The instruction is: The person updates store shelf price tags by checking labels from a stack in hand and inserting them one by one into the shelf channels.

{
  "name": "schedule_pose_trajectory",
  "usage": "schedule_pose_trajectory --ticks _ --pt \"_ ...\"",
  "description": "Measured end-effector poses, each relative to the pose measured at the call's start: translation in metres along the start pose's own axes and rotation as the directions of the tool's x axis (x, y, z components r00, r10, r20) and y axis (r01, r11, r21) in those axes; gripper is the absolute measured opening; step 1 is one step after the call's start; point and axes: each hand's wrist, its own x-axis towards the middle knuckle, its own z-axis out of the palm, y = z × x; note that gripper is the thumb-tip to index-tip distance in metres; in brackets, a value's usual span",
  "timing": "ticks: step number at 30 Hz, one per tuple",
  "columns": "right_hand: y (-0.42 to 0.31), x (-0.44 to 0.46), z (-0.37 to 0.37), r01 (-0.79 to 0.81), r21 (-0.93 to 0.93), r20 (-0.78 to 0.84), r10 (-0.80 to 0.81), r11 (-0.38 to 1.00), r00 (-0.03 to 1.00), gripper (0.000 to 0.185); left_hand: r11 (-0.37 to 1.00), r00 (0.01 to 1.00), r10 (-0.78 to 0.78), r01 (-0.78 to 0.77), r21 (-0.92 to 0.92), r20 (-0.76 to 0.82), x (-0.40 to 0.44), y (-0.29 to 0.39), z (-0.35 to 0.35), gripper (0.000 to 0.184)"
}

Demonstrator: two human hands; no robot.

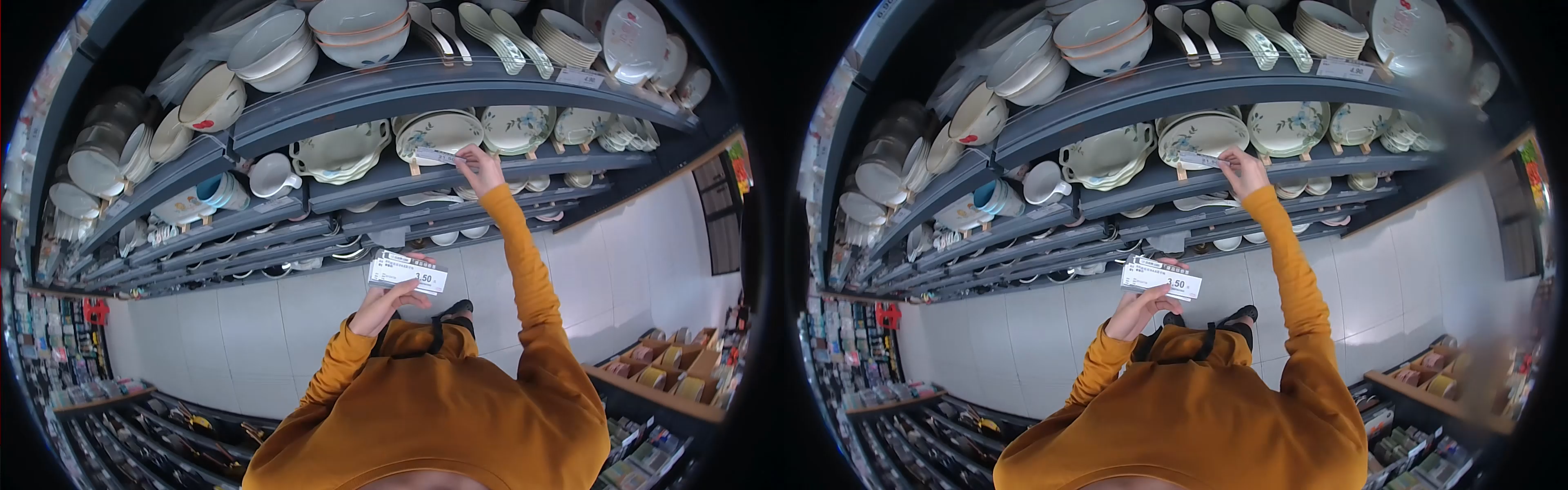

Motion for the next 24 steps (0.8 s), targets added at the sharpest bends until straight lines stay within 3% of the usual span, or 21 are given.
schedule_pose_trajectory --ticks 5,9,10,14,18,21,22,23,24 --pt "0.034 0.024 -0.008 0.016 -0.196 0.346 0.054 0.980 0.937 0.013 0.993 0.991 0.075 -0.084 -0.080 -0.112 0.012 -0.014 0.041 0.040" --pt "0.033 0.026 -0.027 0.063 -0.019 0.413 -0.049 0.998 0.909 0.020 0.978 0.967 0.091 -0.131 -0.159 -0.237 0.016 -0.043 0.071 0.044" --pt "0.044 0.030 -0.028 0.072 -0.064 0.456 -0.035 0.995 0.890 0.021 0.974 0.959 0.095 -0.145 -0.174 -0.265 0.017 -0.046 0.077 0.046" --pt "0.050 0.035 -0.031 0.383 -0.132 0.484 -0.277 0.914 0.830 0.019 0.962 0.923 0.105 -0.189 -0.199 -0.370 0.016 -0.069 0.101 0.044" --pt "0.044 0.021 -0.031 0.378 -0.182 0.508 -0.243 0.908 0.827 0.018 0.936 0.886 0.049 -0.201 -0.288 -0.461 0.012 -0.089 0.110 0.031" --pt "0.017 0.002 -0.041 0.496 -0.148 0.308 -0.437 0.855 0.845 0.023 0.933 0.868 0.111 -0.259 -0.250 -0.484 0.010 -0.086 0.120 0.028" --pt "0.000 -0.010 -0.050 0.485 -0.072 0.242 -0.456 0.872 0.856 0.027 0.935 0.852 0.143 -0.283 -0.213 -0.503 0.009 -0.080 0.125 0.029" --pt "-0.022 -0.027 -0.058 0.266 0.109 0.233 -0.284 0.958 0.930 0.026 0.940 0.857 0.157 -0.281 -0.191 -0.491 0.008 -0.077 0.125 0.029" --pt "-0.045 -0.049 -0.069 0.043 0.303 0.261 -0.126 0.952 0.957 0.025 0.946 0.865 0.164 -0.275 -0.173 -0.475 0.007 -0.075 0.123 0.029"
